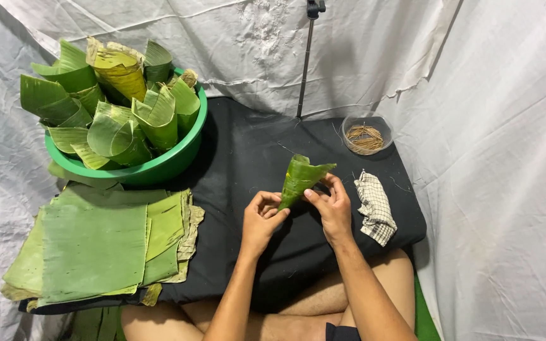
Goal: Cleaning banana leaves with a cloth and folding them into cone shapes.
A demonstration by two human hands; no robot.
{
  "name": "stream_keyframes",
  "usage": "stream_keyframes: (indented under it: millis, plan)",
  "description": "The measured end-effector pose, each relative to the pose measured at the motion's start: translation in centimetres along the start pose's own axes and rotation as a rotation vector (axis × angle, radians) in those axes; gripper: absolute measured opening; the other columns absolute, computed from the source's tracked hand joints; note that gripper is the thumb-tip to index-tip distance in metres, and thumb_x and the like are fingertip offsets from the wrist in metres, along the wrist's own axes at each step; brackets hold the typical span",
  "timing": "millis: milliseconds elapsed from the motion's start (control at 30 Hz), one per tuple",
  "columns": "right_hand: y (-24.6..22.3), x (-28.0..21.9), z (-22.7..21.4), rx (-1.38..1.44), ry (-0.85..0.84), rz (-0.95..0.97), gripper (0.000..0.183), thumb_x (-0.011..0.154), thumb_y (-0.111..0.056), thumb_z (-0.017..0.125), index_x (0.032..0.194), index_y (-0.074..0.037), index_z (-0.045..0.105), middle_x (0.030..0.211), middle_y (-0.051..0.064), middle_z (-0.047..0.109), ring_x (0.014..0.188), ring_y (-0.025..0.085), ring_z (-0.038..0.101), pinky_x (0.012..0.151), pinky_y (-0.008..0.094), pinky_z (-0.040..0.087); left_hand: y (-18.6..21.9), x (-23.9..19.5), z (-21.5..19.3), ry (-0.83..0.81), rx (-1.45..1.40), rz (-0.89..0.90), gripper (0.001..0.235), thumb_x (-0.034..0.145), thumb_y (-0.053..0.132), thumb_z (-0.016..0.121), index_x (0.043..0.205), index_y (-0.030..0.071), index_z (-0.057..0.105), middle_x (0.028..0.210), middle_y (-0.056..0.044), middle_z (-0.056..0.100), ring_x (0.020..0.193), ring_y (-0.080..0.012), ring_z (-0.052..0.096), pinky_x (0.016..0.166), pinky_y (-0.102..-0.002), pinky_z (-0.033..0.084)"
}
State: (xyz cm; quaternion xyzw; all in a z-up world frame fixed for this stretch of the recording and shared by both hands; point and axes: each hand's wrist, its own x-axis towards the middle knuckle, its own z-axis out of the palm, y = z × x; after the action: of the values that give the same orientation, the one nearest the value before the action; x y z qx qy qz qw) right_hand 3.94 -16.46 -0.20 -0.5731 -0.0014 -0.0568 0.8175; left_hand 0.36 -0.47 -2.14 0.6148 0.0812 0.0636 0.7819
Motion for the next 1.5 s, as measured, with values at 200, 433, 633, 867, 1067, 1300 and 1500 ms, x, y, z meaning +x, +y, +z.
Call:
stream_keyframes:
  millis: [200, 433, 633, 867, 1067, 1300, 1500]
  plan:
    - [1.2, 0.4, -0.7, -0.069, -0.077, 0.041, 0.05, 0.082, -0.005, 0.083, 0.128, -0.001, 0.063, 0.111, 0.016, 0.068, 0.089, 0.018, 0.071, 0.084, 0.035, 0.062, -2.0, 0.6, -0.2, 0.003, 0.046, 0.002, 0.02, 0.078, 0.007, 0.089, 0.089, 0.002, 0.073, 0.106, -0.013, 0.075, 0.089, -0.0159, 0.071, 0.076, -0.024, 0.062]
    - [1.2, 0.3, -0.5, -0.118, -0.096, 0.09, 0.047, 0.082, -0.008, 0.085, 0.126, -0.003, 0.068, 0.107, 0.017, 0.073, 0.089, 0.016, 0.073, 0.082, 0.031, 0.062, -0.8, 0.3, 0.0, 0.092, -0.018, -0.042, 0.034, 0.081, 0.01, 0.088, 0.107, 0.002, 0.069, 0.096, -0.013, 0.074, 0.079, -0.0124, 0.071, 0.074, -0.023, 0.062]
    - [0.9, 0.1, -0.3, -0.138, -0.11, 0.102, 0.044, 0.084, -0.01, 0.083, 0.125, -0.004, 0.068, 0.106, 0.016, 0.075, 0.089, 0.015, 0.074, 0.082, 0.031, 0.062, 0.8, -0.2, 0.8, 0.074, -0.039, -0.014, 0.057, 0.078, 0.008, 0.089, 0.128, -0.003, 0.064, 0.098, -0.015, 0.069, 0.082, -0.0124, 0.069, 0.078, -0.023, 0.062]
    - [1.6, 0.0, -0.5, -0.174, -0.083, 0.086, 0.034, 0.088, -0.013, 0.081, 0.117, -0.002, 0.07, 0.099, 0.015, 0.073, 0.084, 0.015, 0.072, 0.078, 0.029, 0.062, -0.3, 0.0, 1.0, 0.075, -0.003, -0.005, 0.05, 0.079, 0.01, 0.089, 0.125, 0.003, 0.071, 0.099, -0.014, 0.071, 0.079, -0.0128, 0.069, 0.071, -0.023, 0.06]
    - [1.3, -0.1, 0.8, -0.243, -0.139, 0.059, 0.03, 0.088, -0.018, 0.082, 0.112, -0.002, 0.073, 0.094, 0.017, 0.074, 0.081, 0.019, 0.072, 0.074, 0.033, 0.063, 1.6, -0.5, 1.3, 0.17, 0.003, -0.003, 0.042, 0.086, 0.02, 0.084, 0.124, 0.006, 0.072, 0.102, -0.014, 0.072, 0.074, -0.0139, 0.067, 0.066, -0.028, 0.059]
    - [0.3, -1.8, 6.3, -0.324, -0.235, 0.048, 0.03, 0.084, -0.016, 0.086, 0.109, -0.006, 0.076, 0.093, 0.015, 0.075, 0.082, 0.019, 0.07, 0.071, 0.033, 0.064, 5.1, -2.4, -2.7, 0.33, 0.18, 0.007, 0.045, 0.079, 0.016, 0.087, 0.121, 0.012, 0.072, 0.105, -0.013, 0.075, 0.088, -0.0188, 0.071, 0.079, -0.033, 0.061]
    - [-1.7, -3.5, 11.9, -0.389, -0.392, 0.01, 0.027, 0.084, -0.009, 0.082, 0.11, -0.004, 0.076, 0.095, 0.017, 0.077, 0.083, 0.022, 0.073, 0.069, 0.035, 0.066, 10.7, -4.7, -7.7, 0.41, 0.35, 0.007, 0.036, 0.078, 0.011, 0.083, 0.113, 0.015, 0.071, 0.099, -0.009, 0.077, 0.091, -0.0193, 0.074, 0.082, -0.033, 0.061]
